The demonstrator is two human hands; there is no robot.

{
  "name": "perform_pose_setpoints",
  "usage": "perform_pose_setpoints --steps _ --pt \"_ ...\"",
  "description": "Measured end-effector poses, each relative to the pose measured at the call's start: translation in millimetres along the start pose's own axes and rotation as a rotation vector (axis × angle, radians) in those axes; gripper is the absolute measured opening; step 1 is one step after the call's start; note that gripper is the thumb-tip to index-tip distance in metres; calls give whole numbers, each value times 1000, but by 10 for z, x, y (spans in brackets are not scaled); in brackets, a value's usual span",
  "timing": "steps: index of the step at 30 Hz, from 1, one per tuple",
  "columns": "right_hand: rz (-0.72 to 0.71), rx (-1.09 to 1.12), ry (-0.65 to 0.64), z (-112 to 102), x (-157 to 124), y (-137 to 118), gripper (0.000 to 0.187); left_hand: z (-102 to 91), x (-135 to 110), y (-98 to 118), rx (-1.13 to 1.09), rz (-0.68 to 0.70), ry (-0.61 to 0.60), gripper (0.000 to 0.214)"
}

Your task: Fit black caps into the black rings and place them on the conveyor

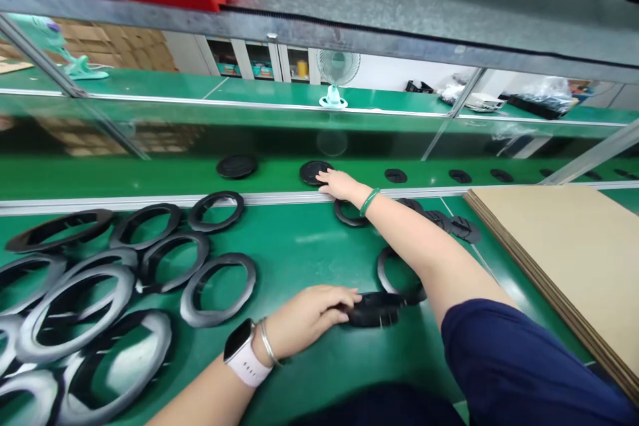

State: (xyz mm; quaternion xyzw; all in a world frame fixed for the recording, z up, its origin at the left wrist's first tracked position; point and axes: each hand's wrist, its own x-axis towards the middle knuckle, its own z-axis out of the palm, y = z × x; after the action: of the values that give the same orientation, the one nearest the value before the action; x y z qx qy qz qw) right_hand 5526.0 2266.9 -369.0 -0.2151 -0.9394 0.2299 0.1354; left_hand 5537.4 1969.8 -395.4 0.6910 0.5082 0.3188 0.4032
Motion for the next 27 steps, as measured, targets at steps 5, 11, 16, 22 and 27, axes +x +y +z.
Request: perform_pose_setpoints --steps 5,11,16,22,27 --pt "36 -42 1 -359 -282 422 25 -46 41 -22 -416 -337 274 37" --pt "335 -89 140 -1075 -1373 1151 15 -34 115 -200 -645 -413 310 43" --pt "444 -71 138 -1002 -1947 1404 21 -31 137 -250 -611 -407 303 54" --pt "390 -37 174 -820 -1851 1439 10 -13 131 -127 -523 -416 318 53" --pt "344 -67 316 -857 -1812 1281 1 9 110 -117 -477 -395 317 48"
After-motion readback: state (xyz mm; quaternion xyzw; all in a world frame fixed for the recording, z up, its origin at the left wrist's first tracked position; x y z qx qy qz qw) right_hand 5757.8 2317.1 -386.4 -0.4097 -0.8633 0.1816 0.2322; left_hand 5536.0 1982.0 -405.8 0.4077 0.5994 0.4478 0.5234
